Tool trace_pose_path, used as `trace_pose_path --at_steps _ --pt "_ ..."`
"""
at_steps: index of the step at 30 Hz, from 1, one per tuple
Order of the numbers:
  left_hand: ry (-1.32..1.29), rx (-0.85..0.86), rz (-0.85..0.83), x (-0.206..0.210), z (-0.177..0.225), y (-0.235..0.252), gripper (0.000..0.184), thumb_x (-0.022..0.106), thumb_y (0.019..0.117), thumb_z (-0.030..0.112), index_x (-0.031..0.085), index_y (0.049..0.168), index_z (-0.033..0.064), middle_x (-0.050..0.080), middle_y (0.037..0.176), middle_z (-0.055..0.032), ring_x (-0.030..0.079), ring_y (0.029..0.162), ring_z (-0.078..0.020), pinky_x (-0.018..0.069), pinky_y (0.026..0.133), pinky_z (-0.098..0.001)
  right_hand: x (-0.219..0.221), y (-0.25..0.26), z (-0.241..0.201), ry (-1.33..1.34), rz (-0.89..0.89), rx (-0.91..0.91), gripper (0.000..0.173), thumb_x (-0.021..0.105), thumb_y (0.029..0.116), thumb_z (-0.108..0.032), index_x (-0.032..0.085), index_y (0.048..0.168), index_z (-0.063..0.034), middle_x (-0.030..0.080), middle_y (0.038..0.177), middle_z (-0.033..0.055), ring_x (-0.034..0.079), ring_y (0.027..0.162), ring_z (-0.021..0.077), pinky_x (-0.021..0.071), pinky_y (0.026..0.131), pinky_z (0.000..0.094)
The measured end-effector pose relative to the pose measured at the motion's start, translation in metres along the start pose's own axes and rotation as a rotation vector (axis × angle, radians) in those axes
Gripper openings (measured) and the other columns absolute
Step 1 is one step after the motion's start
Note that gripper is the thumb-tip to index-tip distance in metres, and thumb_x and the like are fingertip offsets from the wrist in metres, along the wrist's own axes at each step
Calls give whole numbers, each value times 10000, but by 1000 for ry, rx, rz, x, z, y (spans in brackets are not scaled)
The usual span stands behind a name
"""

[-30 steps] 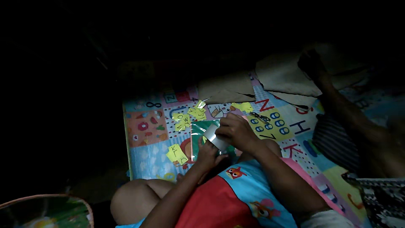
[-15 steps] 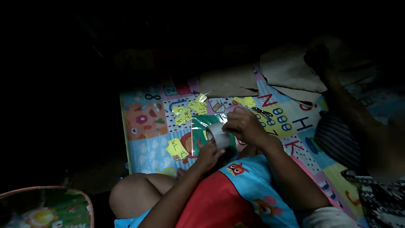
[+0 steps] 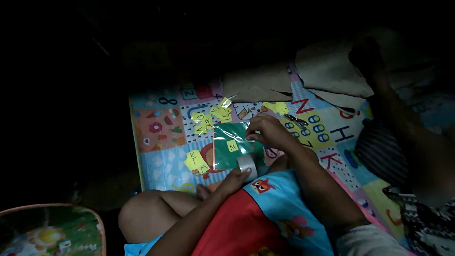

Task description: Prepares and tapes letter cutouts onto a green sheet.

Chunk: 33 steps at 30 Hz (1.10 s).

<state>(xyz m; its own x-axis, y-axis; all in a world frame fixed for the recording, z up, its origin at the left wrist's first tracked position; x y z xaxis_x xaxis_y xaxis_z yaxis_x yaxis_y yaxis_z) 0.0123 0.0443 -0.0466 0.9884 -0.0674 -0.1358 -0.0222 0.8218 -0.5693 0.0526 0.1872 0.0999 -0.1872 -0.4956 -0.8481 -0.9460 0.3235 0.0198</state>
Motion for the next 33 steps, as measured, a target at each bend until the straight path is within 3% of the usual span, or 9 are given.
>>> trace_pose_path --at_steps 7,12,15,23,25,27,29,31,33 --pt "-193 -37 29 4 -27 13 374 581 1041 140 535 1334 -87 647 1216 -185 648 1077 -161 519 986 -336 62 45 80 128 -198 226 163 729 932 -76 753 1044 40 715 1099 235 658 1087 412 480 981 619" --pt "-218 -260 297 -6 -39 11 647 734 955 171 338 1391 -98 587 1121 -244 635 953 -270 542 866 -415 87 56 104 119 -269 295 149 742 922 -80 759 1031 20 719 1068 225 654 1081 419 471 948 656" --pt "-93 -162 272 -6 -33 14 730 730 956 168 256 1469 -45 625 1106 -256 683 924 -292 560 861 -446 98 64 109 95 -311 314 140 739 930 -98 763 1021 6 720 1055 216 659 1063 417 477 929 660" --pt "-77 39 -30 1 -33 31 418 546 1048 101 507 1445 -23 576 1382 -231 612 1207 -258 485 1045 -402 116 80 105 90 -368 251 116 753 910 -79 775 989 3 725 1040 216 658 1065 416 475 933 659" --pt "-126 3 -76 0 -37 35 433 534 1056 110 488 1474 9 596 1352 -196 639 1089 -191 523 946 -349 118 84 106 99 -383 258 115 760 907 -84 776 983 1 725 1034 213 656 1061 413 471 942 653" --pt "-162 -63 -89 -1 -41 37 443 539 1062 133 468 1494 63 610 1259 -161 598 814 -111 514 698 -275 119 87 108 106 -399 263 109 760 906 -80 777 980 -2 726 1040 207 655 1066 406 469 948 647" --pt "-210 -85 -89 -1 -45 40 463 550 1058 144 445 1504 79 611 1228 -150 589 754 -93 503 636 -256 121 88 113 125 -404 264 100 751 914 -80 776 973 -3 725 1045 202 655 1064 394 472 944 639" --pt "-104 -68 -82 -1 -42 39 483 537 1069 186 426 1522 60 581 1345 -193 637 998 -185 536 845 -334 123 87 119 155 -405 261 104 744 917 -73 772 978 6 720 1044 212 657 1054 399 475 933 653" --pt "224 -44 -32 -2 -28 34 500 483 1094 261 426 1544 52 496 1472 -287 551 1313 -373 431 1107 -471 124 87 123 179 -409 267 117 744 922 -76 770 992 14 719 1046 216 654 1059 402 465 938 658"
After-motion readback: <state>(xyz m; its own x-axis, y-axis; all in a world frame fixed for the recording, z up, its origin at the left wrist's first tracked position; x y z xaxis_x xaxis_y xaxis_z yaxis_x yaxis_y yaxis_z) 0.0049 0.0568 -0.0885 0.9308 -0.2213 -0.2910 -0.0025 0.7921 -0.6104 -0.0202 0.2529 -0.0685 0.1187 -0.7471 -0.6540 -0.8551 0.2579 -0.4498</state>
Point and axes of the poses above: each hand's wrist, its own y-axis towards the middle knuckle, its own x-axis out of the palm, z = x × y, the point moved 6 cm from there along y, towards the middle knuckle
